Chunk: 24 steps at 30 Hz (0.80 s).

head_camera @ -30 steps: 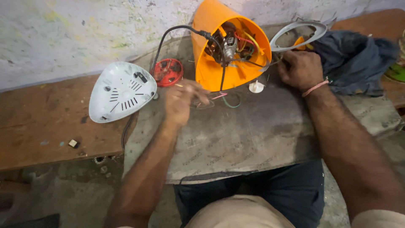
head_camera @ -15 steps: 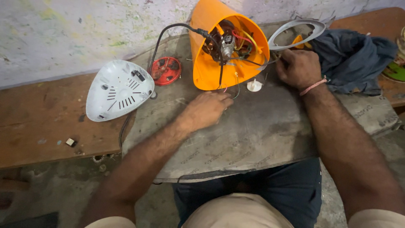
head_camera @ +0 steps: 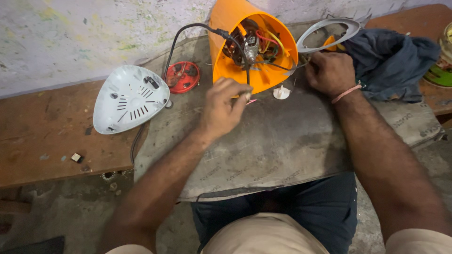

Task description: The person disassembles an orange appliance base, removes the internal motor unit and wiring, and uses screwdrivers to detach components on a wooden workbench.

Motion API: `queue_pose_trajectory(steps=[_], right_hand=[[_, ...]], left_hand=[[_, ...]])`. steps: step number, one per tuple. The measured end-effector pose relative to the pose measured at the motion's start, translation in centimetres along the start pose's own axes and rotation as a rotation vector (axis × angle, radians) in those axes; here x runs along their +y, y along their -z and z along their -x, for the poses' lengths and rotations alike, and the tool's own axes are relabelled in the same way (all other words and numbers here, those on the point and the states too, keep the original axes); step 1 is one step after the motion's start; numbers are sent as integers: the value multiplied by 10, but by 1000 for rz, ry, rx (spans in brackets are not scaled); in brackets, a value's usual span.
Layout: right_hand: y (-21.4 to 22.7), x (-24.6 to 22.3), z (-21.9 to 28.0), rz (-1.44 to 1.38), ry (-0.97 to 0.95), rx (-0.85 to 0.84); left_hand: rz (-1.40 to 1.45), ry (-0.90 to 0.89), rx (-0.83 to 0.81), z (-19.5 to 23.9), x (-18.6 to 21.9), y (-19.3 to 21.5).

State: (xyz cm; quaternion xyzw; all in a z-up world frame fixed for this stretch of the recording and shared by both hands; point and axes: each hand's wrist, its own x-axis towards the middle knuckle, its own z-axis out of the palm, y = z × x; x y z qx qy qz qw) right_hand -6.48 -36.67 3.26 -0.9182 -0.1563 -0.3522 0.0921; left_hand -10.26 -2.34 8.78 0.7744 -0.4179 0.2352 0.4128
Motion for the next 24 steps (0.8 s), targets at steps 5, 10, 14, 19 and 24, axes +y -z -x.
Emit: queue_pose_trajectory(steps=[5,10,14,19,24], right_hand=[[-1,-1,-1,15,9,28],[-3,-3,2,93,34,55],[-1,-12,1,186,-12,-2],[6,-20,9,193,-86,-36],[13,-25,20,152,-130,69]], left_hand=[[520,347,91,-9,-3,-10],[673,384,-114,-18,-27,-34],[103,-82,-217,-22,-43,-48],[-476,-108,-180,-10,-55,-49],[-466,-145,-58,-2,-67,-59]])
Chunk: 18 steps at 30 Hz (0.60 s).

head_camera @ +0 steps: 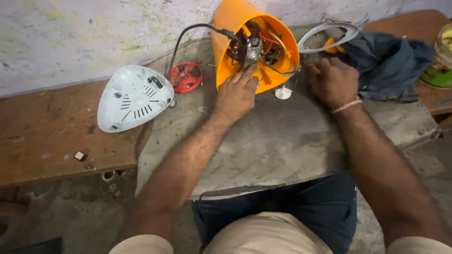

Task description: The person disassembles an orange appliance base, removes the internal motor unit and wiring, and uses screwdrivers to detach components on a wooden workbench.

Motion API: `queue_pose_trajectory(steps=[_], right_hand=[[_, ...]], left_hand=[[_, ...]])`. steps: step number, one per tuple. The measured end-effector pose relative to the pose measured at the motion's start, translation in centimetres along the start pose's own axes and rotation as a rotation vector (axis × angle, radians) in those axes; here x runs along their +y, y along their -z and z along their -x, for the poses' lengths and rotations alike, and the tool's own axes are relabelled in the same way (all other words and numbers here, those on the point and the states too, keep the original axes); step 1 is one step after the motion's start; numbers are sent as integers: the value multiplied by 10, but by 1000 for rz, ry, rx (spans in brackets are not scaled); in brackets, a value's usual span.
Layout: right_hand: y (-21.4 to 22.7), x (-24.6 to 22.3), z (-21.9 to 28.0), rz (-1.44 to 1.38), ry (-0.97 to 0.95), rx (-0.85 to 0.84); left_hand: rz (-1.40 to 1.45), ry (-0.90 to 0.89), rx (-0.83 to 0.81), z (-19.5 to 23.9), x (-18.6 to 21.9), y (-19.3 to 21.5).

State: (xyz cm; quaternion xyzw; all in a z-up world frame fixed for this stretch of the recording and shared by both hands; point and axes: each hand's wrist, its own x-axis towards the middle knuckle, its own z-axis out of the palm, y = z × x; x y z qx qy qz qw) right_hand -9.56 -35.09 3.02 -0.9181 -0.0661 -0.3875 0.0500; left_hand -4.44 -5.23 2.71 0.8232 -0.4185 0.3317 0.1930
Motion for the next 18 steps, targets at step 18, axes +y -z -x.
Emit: queue_pose_trajectory(steps=[18], right_hand=[[116,-68,79,-495,-110,552]], left_hand=[[146,-82,48,-4,23,16]])
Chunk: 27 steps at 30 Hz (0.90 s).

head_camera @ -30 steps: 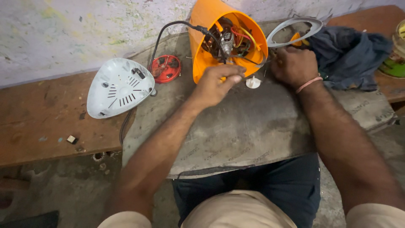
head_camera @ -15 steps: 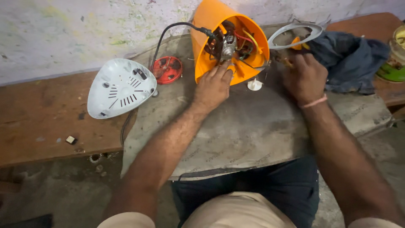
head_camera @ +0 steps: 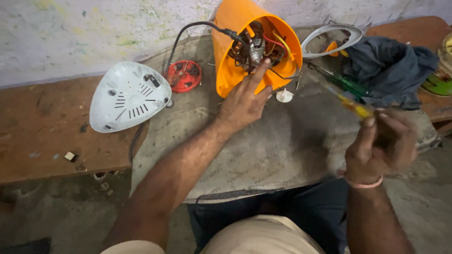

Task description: The person disassembles an orange appliance base, removes the internal motor unit and wiring, and uses screwdrivers to detach components on a wooden workbench.

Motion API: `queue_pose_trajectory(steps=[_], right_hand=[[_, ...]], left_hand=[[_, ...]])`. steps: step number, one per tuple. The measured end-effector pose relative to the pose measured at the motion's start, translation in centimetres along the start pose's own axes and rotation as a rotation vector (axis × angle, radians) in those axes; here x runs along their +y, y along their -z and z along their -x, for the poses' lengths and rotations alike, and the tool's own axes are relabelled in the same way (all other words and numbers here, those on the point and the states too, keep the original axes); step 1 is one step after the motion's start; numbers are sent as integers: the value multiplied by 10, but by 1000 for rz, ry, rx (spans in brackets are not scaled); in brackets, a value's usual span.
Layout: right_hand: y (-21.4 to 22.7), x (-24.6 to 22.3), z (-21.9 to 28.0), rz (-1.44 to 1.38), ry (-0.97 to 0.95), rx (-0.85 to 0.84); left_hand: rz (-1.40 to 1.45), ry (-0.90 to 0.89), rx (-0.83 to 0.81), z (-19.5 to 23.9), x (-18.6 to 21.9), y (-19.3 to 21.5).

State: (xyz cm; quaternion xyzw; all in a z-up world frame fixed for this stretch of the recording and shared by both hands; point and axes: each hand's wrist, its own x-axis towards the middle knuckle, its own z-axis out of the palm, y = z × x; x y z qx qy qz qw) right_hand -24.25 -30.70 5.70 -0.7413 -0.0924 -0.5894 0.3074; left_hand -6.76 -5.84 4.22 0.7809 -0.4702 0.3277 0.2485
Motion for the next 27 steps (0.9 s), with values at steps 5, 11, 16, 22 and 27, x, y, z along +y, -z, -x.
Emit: queue_pose_trajectory(steps=[5,11,16,22,27], right_hand=[[-6,3,19,-234,-277,49],[-21,42,46,-481,-509,185],[-21,63,59,-648,-646,266],[-16,69,63,-645,-655,233],[-19,63,55,-705,-639,249]], left_hand=[[51,88,-167,-10,0,2],[54,76,-157,-10,-9,-9],[81,134,-117,-1,-5,-8],[87,104,62,7,-3,3],[-40,237,-61,9,-6,1]])
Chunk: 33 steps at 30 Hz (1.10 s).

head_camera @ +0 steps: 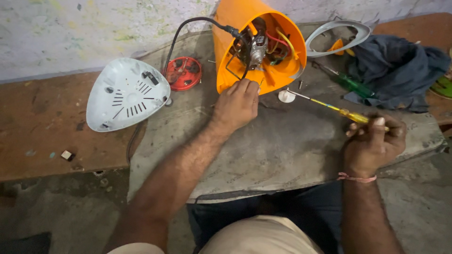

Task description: The person disassembles an orange appliance base, removes the internal motor unit and wiring, and uses screwdrivers to detach components on a wooden workbench.

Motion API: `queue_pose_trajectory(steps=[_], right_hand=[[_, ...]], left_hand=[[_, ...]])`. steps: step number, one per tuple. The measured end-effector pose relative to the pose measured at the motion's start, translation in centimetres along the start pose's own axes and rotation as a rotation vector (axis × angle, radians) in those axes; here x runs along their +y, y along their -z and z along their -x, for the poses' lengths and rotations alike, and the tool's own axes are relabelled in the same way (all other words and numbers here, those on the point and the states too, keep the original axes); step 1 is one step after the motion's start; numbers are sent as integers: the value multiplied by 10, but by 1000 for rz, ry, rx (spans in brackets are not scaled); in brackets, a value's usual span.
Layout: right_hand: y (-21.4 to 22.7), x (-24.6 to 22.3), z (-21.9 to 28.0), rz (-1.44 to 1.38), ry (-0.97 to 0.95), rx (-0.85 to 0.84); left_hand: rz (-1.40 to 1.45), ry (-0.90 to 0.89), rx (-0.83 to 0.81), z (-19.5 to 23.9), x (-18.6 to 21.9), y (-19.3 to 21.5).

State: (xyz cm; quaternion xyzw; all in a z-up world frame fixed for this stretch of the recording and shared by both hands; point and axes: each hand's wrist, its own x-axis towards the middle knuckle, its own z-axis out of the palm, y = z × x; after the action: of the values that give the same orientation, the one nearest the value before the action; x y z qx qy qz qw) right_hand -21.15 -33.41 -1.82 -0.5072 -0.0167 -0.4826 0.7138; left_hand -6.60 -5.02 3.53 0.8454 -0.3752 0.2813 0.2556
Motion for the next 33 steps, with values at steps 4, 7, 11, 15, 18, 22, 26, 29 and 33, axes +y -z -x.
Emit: queue_pose_trajectory(steps=[4,7,11,15,18,22,26,29,33], right_hand=[[-15,-18,-2,-1,-53,17],[-33,-31,5,311,138,-124],[-64,-29,1,594,550,-299],[-88,-20,1,770,783,-360],[-99,-18,5,792,802,-413],[-112,-12,7,709,800,-418],[-117,-6,8,708,781,-373],[-115,-2,12,677,762,-333],[-112,2,11,695,767,-328]], left_hand=[[-108,73,-27,-1,-2,-5],[-276,133,-130,1,-3,-10],[-359,124,-136,1,-4,-16],[-372,46,-55,3,-5,-19],[-262,-4,-39,5,-7,-19],[-77,14,-20,4,-6,-20],[41,101,7,0,-4,-16],[98,163,-12,-1,-3,-12],[140,165,26,-2,-2,-9]])
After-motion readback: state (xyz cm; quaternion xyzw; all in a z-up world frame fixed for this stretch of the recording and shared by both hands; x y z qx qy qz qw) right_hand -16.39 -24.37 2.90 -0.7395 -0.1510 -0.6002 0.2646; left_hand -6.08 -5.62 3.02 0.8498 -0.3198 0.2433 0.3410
